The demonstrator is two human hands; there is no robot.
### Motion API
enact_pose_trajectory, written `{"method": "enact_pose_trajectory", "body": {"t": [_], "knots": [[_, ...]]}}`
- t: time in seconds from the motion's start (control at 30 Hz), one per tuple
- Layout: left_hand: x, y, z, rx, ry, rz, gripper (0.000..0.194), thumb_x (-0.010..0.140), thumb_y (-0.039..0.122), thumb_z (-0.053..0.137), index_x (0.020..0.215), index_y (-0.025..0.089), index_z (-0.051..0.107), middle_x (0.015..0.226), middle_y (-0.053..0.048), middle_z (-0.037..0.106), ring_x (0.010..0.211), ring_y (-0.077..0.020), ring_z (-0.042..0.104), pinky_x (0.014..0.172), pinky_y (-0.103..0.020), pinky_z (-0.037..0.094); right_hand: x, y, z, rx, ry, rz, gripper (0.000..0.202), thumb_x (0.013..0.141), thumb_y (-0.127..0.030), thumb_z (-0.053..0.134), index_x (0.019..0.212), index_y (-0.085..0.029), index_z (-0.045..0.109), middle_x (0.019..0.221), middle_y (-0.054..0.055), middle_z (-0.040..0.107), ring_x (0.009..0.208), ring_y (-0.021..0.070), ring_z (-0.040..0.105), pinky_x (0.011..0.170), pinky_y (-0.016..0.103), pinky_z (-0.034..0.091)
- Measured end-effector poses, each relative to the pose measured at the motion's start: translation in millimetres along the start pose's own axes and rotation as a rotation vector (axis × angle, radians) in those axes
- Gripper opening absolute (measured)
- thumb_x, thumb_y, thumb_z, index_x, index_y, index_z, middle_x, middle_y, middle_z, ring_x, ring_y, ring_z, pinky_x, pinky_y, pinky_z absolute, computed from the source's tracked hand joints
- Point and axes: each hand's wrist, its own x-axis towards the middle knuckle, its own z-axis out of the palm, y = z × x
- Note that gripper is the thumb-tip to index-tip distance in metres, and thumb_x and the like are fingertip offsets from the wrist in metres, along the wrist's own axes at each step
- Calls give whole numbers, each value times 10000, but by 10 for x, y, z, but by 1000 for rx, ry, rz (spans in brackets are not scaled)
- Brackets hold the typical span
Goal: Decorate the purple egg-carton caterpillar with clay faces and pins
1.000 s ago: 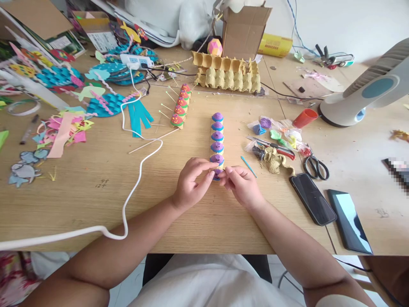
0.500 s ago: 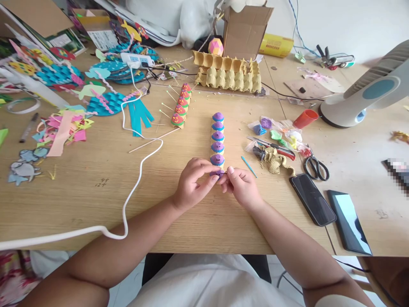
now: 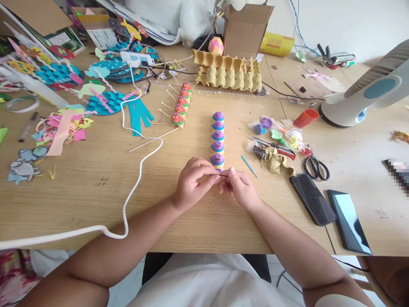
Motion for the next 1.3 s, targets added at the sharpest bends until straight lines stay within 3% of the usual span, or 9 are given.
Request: {"method": "enact_pose_trajectory", "body": {"t": [0.13, 0.27, 0.53, 0.87, 1.07, 1.3], "knots": [[3, 0, -1, -2, 10, -8, 58, 947, 158, 733, 959, 212, 718, 939, -16, 713, 933, -159, 656, 895, -347, 528, 2, -9, 0, 50, 30, -54, 607, 884, -781, 611, 922, -192, 753, 661, 4, 659, 550, 112, 482, 530, 265, 374], [2, 3, -10, 6, 9, 1, 38, 951, 185, 734, 949, 222, 727, 934, -13, 716, 927, -161, 659, 896, -350, 527, 8, -26, 16, 118, 43, -49, 438, 826, -624, 801, 831, -193, 719, 712, 6, 701, 581, 98, 508, 560, 249, 402], [6, 18, -20, 10, 5, -4, 164, 971, 211, 696, 1128, 239, 735, 988, -32, 736, 959, -179, 675, 895, -356, 548, 23, -4, 24, 224, 117, -16, 401, 815, -591, 819, 789, -207, 706, 681, 2, 725, 528, 90, 498, 511, 236, 382], [10, 23, -14, 21, 16, -6, 44, 960, 202, 713, 961, 238, 738, 914, -20, 726, 904, -168, 672, 867, -356, 553, 14, -1, 9, 227, 82, -30, 388, 866, -584, 775, 811, -202, 737, 709, 5, 715, 565, 93, 529, 527, 237, 387], [2, 14, -6, 26, 18, 18, 82, 945, 177, 731, 994, 241, 747, 924, -16, 722, 906, -162, 668, 867, -347, 550, 36, 5, 20, 311, 80, 29, 361, 729, -504, 910, 866, -199, 775, 705, 6, 733, 582, 92, 556, 524, 220, 399], [3, 37, -24, 22, 41, -34, 166, 988, 168, 648, 1124, 232, 719, 1008, -34, 751, 962, -170, 680, 908, -352, 557, 38, -19, 5, 358, 130, 100, 372, 718, -529, 902, 770, -190, 759, 622, -8, 702, 481, 61, 470, 447, 202, 307]]}}
